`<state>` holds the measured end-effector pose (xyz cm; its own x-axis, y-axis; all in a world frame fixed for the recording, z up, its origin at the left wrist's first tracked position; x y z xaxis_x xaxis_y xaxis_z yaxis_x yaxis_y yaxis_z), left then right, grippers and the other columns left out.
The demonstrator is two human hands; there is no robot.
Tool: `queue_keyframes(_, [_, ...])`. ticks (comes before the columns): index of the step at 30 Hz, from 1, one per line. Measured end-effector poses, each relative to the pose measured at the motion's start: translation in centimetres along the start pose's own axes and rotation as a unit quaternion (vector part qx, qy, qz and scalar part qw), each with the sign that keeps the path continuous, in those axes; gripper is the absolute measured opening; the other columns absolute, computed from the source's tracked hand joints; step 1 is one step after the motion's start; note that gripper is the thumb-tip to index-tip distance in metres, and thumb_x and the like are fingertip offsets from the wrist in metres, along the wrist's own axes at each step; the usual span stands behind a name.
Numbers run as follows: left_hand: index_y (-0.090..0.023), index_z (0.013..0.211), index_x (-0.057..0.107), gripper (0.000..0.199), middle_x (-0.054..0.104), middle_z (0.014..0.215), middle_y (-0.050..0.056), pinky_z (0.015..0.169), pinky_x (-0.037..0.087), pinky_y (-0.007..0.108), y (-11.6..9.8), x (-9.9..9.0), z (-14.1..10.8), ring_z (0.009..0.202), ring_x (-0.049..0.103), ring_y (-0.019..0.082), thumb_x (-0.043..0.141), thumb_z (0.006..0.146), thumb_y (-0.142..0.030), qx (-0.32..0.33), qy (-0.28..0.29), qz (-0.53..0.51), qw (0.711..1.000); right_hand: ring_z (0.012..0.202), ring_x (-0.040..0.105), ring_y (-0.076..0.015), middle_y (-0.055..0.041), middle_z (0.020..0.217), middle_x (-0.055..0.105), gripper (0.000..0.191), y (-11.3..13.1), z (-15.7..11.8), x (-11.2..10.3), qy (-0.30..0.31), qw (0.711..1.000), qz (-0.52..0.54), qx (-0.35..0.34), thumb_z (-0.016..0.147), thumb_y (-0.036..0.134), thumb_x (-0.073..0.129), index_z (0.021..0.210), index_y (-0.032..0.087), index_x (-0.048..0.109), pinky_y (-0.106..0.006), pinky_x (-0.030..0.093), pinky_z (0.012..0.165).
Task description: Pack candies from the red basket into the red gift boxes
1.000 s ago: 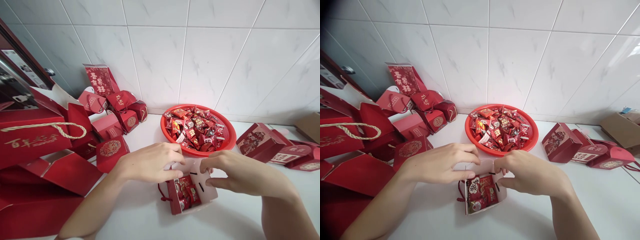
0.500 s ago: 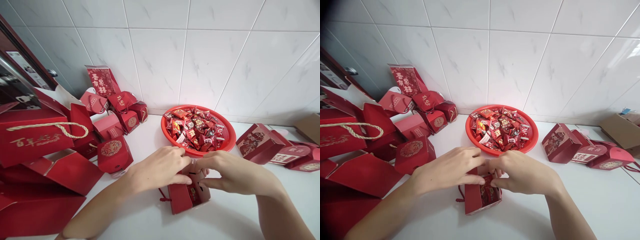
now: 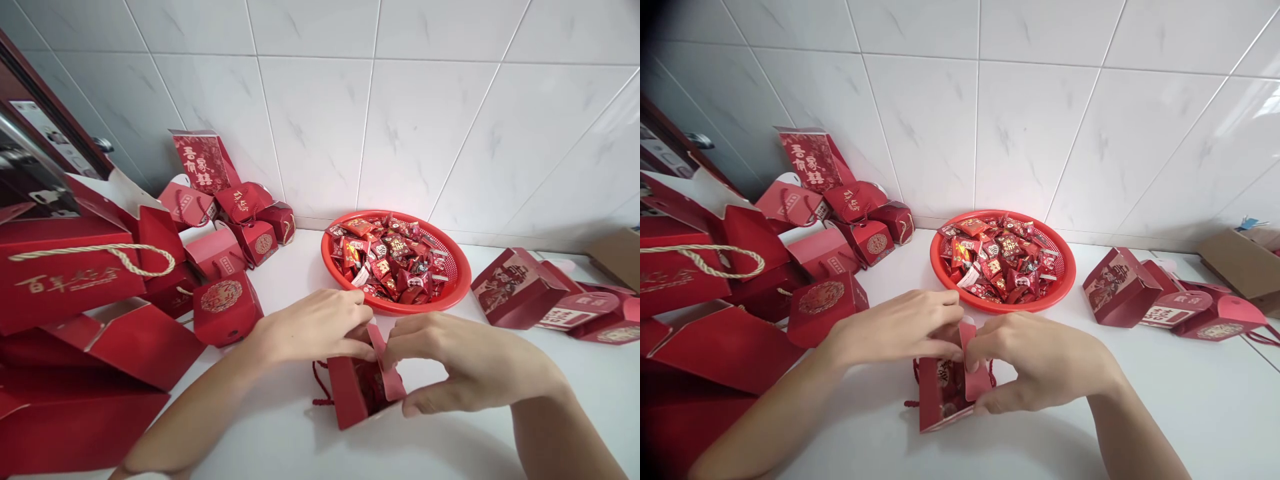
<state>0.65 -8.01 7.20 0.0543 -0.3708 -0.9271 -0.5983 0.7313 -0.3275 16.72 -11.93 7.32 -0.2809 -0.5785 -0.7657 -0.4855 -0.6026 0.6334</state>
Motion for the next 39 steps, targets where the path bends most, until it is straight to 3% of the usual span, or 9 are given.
queue_keyframes(3, [-0.018, 0.079, 0.062, 0.025, 0.061, 0.089, 0.002, 0.065, 0.038, 0.028, 0.9, -0.8, -1.0, 0.074, 0.059, 0.015, 0.058, 0.098, -0.034, 0.006, 0.020, -0.047, 0.999, 0.076, 0.065, -0.0196, -0.0040, 0.089, 0.071, 0.025, 0.0, 0.0, 0.0, -0.004, 1.000, -0.007, -0.013, 0.087, 0.044, 0.076, 0.097, 0.021, 0.074, -0.028, 0.046, 0.063])
queue_keyframes(7, [-0.019, 0.087, 0.064, 0.004, 0.064, 0.092, 0.001, 0.073, 0.041, 0.027, 1.5, -1.4, -2.0, 0.086, 0.061, 0.018, 0.065, 0.087, -0.022, 0.035, 0.039, -0.075, 0.996, 0.074, 0.063, -0.0200, -0.0050, 0.087, 0.070, 0.032, -0.2, 0.1, 0.4, -0.015, 0.999, -0.028, -0.011, 0.086, 0.051, 0.075, 0.096, 0.021, 0.074, -0.029, 0.043, 0.060])
queue_keyframes(12, [-0.020, 0.093, 0.064, 0.019, 0.065, 0.095, 0.001, 0.083, 0.043, 0.027, 1.5, -1.6, -2.5, 0.092, 0.061, 0.019, 0.072, 0.084, -0.034, 0.066, 0.055, -0.090, 0.992, 0.073, 0.062, -0.0198, -0.0033, 0.083, 0.070, 0.023, -0.3, 0.5, 1.1, 0.012, 0.999, -0.049, 0.008, 0.083, 0.041, 0.079, 0.091, 0.021, 0.072, -0.028, 0.041, 0.058])
queue_keyframes(14, [-0.020, 0.097, 0.063, 0.021, 0.065, 0.098, 0.000, 0.085, 0.044, 0.027, 1.5, -1.5, -2.4, 0.095, 0.062, 0.019, 0.074, 0.082, -0.031, 0.065, 0.060, -0.090, 0.992, 0.073, 0.062, -0.0195, -0.0023, 0.083, 0.070, 0.021, -0.4, 0.7, 1.3, 0.022, 0.998, -0.056, 0.023, 0.081, 0.038, 0.081, 0.089, 0.021, 0.072, -0.028, 0.040, 0.058])
queue_keyframes(21, [-0.022, 0.099, 0.048, 0.027, 0.065, 0.112, 0.003, 0.069, 0.043, 0.027, 0.8, -0.4, -0.9, 0.092, 0.065, 0.020, 0.064, 0.077, -0.016, -0.021, 0.041, -0.057, 0.997, 0.075, 0.067, -0.0198, -0.0022, 0.083, 0.072, 0.022, -1.0, 0.8, 1.2, 0.037, 0.998, -0.032, 0.049, 0.081, 0.029, 0.082, 0.101, 0.022, 0.076, -0.027, 0.045, 0.062])
queue_keyframes(27, [-0.024, 0.099, 0.042, 0.030, 0.068, 0.102, 0.003, 0.059, 0.036, 0.030, 0.2, 0.0, -0.9, 0.089, 0.068, 0.025, 0.062, 0.076, -0.018, -0.047, 0.014, 0.011, 0.999, 0.078, 0.068, -0.0195, -0.0063, 0.091, 0.076, 0.032, -2.2, 0.1, 2.0, 0.007, 0.994, 0.084, 0.074, 0.089, 0.039, 0.072, 0.114, 0.019, 0.075, -0.029, 0.052, 0.070])
queue_keyframes(33, [-0.023, 0.085, 0.045, 0.018, 0.068, 0.093, 0.004, 0.059, 0.036, 0.032, 0.0, 0.6, -0.8, 0.082, 0.067, 0.024, 0.061, 0.079, -0.020, -0.053, 0.030, 0.064, 0.996, 0.072, 0.062, -0.0169, -0.0043, 0.085, 0.073, 0.038, -3.1, -0.9, 4.6, -0.128, 0.978, 0.148, 0.070, 0.091, 0.050, 0.068, 0.112, 0.019, 0.074, -0.029, 0.051, 0.068])
queue_keyframes(39, [-0.022, 0.078, 0.047, 0.013, 0.067, 0.084, 0.002, 0.058, 0.035, 0.030, 0.1, 1.0, -0.8, 0.077, 0.063, 0.021, 0.060, 0.082, -0.021, -0.010, 0.040, 0.045, 0.998, 0.076, 0.055, -0.0174, -0.0036, 0.085, 0.067, 0.038, -3.7, -1.2, 7.1, -0.344, 0.922, 0.156, 0.084, 0.090, 0.051, 0.068, 0.110, 0.019, 0.070, -0.032, 0.051, 0.073])
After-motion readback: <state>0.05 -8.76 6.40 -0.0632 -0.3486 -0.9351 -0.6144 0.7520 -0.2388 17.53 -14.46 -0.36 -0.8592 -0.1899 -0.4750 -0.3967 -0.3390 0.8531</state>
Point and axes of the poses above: each hand's wrist, its own z-axis towards the middle knuckle, its own x-axis out of the palm, y = z × x, the point moved 4 cm from there along z, towards the middle knuckle
